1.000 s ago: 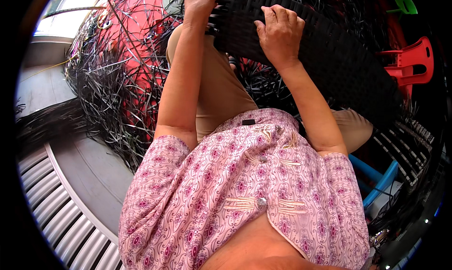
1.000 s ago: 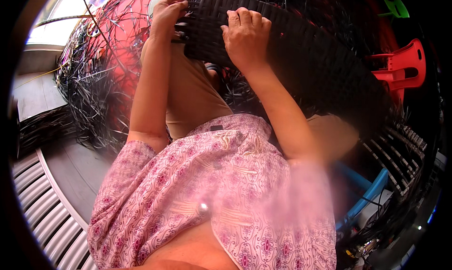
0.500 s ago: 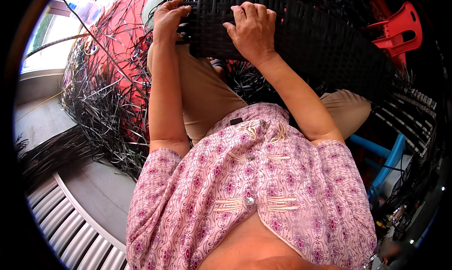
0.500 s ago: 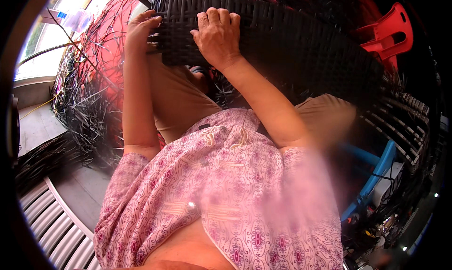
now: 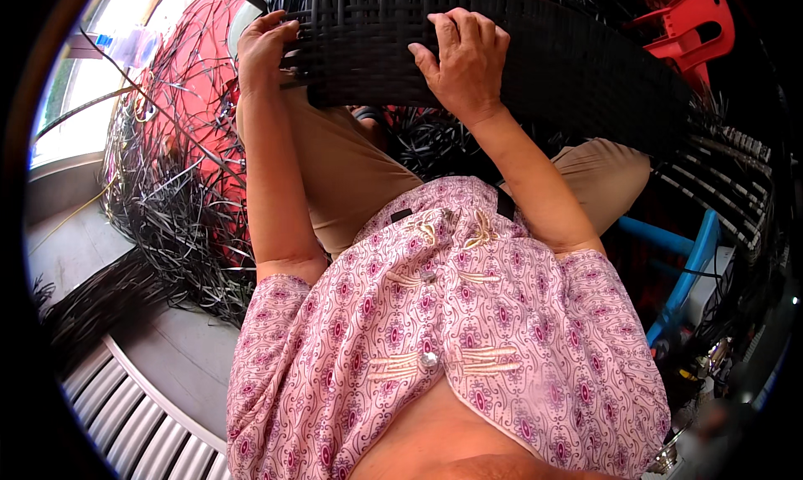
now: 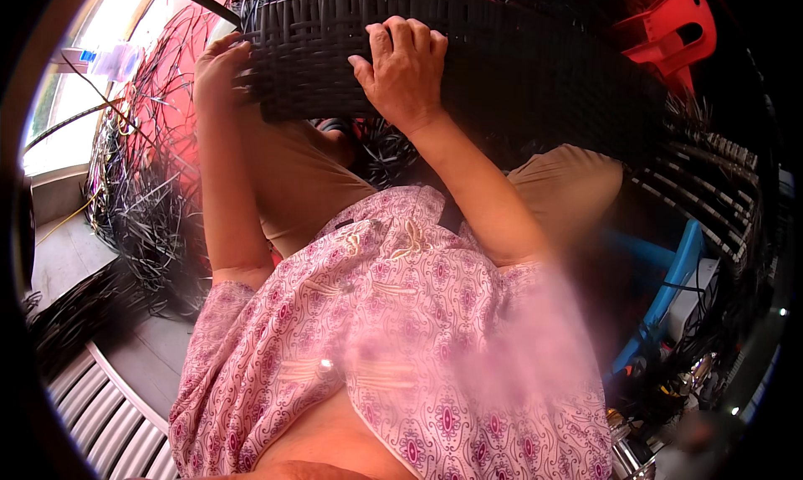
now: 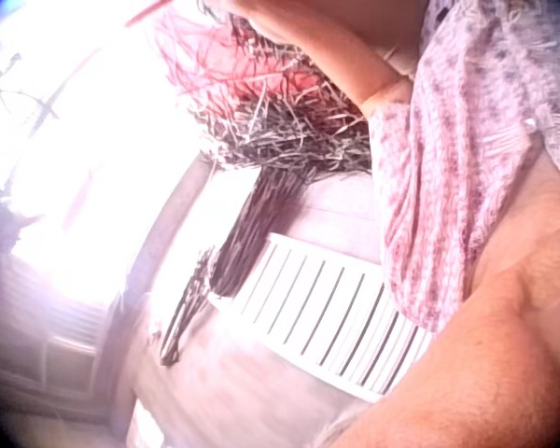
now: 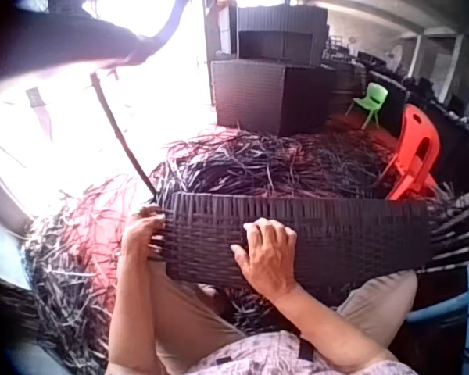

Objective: The person weaves a black plastic basket by hand, interlacing thin black plastic strips through the vertical ribs of the basket frame. They work on the basket while sitting cross-legged on the floor, occasionally lifting and rotating the basket to access different sections.

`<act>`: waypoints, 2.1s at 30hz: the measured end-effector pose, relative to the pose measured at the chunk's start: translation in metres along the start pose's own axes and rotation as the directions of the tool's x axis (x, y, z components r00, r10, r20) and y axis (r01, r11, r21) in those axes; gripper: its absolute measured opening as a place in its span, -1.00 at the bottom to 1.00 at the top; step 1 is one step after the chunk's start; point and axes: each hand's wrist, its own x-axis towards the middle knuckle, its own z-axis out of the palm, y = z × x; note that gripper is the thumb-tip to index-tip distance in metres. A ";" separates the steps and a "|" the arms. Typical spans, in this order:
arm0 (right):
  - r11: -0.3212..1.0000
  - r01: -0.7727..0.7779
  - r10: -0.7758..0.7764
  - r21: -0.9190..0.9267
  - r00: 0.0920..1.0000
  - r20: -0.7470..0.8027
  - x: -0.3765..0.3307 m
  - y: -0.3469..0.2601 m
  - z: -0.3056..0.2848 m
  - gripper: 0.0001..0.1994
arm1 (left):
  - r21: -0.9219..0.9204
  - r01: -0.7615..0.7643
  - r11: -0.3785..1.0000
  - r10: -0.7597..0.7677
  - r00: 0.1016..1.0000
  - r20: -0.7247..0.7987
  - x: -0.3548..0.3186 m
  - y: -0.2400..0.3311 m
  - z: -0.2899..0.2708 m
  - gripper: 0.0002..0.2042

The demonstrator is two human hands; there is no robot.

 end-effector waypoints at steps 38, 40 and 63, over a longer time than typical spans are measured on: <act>0.982 -0.188 0.187 -0.002 0.980 -0.069 -0.045 0.131 -0.082 -0.64 | 0.247 0.001 0.969 -0.040 0.988 0.150 0.011 -0.008 -0.013 -0.55; 0.965 -0.254 0.246 -0.066 0.963 -0.106 -0.047 0.144 -0.094 -0.65 | 0.209 0.216 0.954 -0.232 0.971 0.055 -0.004 0.015 0.012 -0.54; 0.947 -0.219 0.185 -0.235 0.970 -0.159 -0.065 0.210 -0.112 -0.67 | 0.224 0.165 0.961 -0.181 0.982 0.052 -0.037 0.023 -0.002 -0.51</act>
